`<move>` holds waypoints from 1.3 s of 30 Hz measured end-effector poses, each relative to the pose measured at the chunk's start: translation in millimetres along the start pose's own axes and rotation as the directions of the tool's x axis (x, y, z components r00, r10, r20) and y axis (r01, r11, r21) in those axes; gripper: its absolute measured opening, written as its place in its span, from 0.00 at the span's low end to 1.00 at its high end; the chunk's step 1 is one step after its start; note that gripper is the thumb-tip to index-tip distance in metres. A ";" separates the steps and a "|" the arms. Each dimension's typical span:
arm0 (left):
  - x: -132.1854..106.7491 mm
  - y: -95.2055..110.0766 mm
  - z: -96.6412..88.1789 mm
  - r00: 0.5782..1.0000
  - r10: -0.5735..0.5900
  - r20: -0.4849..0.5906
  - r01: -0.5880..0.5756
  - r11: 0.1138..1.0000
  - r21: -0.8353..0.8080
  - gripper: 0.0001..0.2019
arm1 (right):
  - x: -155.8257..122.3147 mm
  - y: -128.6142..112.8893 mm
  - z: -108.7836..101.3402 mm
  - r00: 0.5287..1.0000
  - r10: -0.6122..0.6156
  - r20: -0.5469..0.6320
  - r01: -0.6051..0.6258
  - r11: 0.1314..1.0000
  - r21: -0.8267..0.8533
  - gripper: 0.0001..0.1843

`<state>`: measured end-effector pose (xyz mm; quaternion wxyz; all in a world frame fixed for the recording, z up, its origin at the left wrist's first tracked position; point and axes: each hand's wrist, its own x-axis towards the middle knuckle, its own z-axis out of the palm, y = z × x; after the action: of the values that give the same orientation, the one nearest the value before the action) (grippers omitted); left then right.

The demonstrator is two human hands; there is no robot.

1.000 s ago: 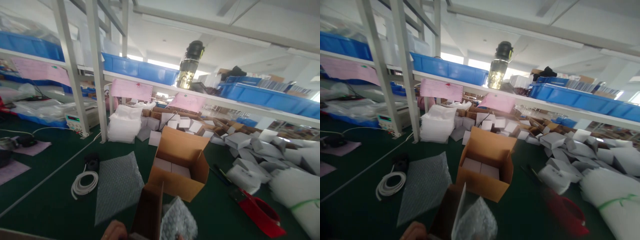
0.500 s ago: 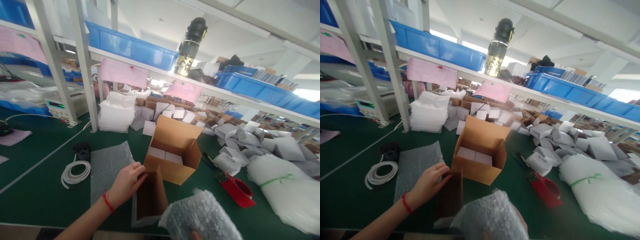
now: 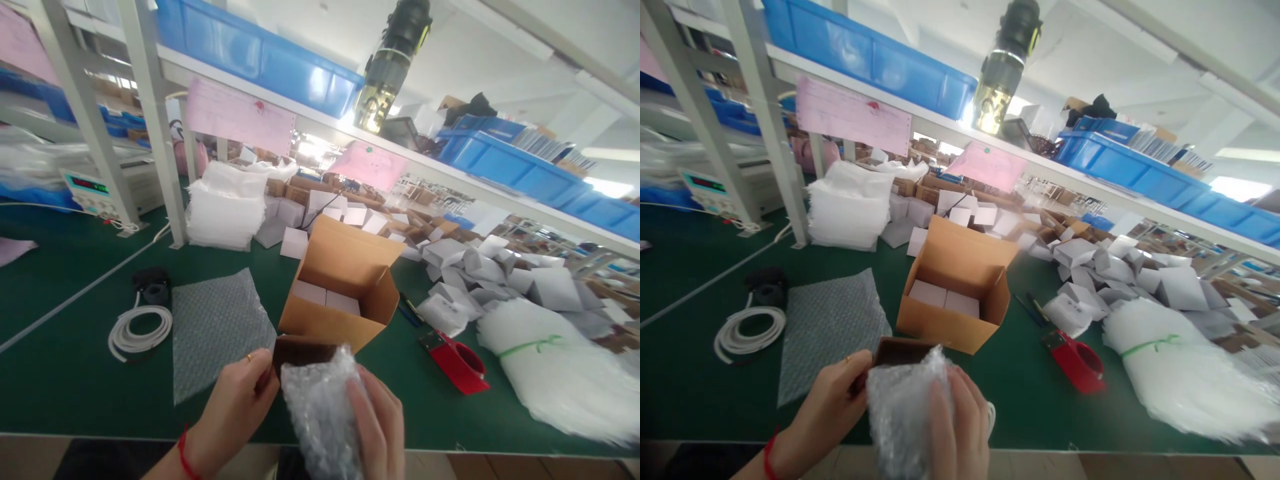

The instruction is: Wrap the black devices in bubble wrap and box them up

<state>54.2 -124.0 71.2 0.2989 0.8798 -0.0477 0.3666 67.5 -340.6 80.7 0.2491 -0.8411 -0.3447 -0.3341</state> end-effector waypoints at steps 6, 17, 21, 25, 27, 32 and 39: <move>3.6 -3.6 -5.6 0.997 -0.075 0.027 0.077 0.996 -0.052 0.12 | 62.1 -18.2 17.0 0.868 0.080 0.490 0.044 0.971 -0.237 0.34; 4.2 -0.4 -14.2 0.992 0.103 -0.075 -0.107 0.993 -0.050 0.10 | 132.4 -16.3 13.2 0.519 -0.064 0.852 0.145 0.989 -0.014 0.29; 10.9 5.6 -28.9 0.931 0.353 0.088 -0.349 0.935 -0.056 0.15 | 129.2 -14.9 -2.4 0.539 -0.003 0.842 0.104 0.993 -0.064 0.41; 19.8 4.4 -35.9 0.902 0.406 0.148 -0.409 0.912 -0.010 0.08 | 128.1 -9.5 -26.8 0.632 0.069 0.772 0.113 0.977 -0.180 0.21; 24.4 5.1 -35.2 0.879 0.447 0.166 -0.459 0.887 0.042 0.08 | 127.6 -6.1 -27.8 0.639 0.013 0.769 0.164 0.975 -0.152 0.05; 27.7 12.1 -21.6 0.827 0.494 0.269 -0.531 0.843 0.086 0.13 | 122.8 -0.9 9.0 0.560 -0.088 0.824 0.277 0.957 -0.086 0.09; 13.5 9.4 0.1 0.750 0.429 0.503 -0.578 0.795 0.184 0.19 | 112.8 10.7 14.4 0.597 -0.261 0.759 0.253 0.959 0.131 0.08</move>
<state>61.2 -129.9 84.8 0.0178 0.9287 -0.2902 0.2303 141.9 -291.5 152.1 0.0320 -0.8429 -0.5366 0.0253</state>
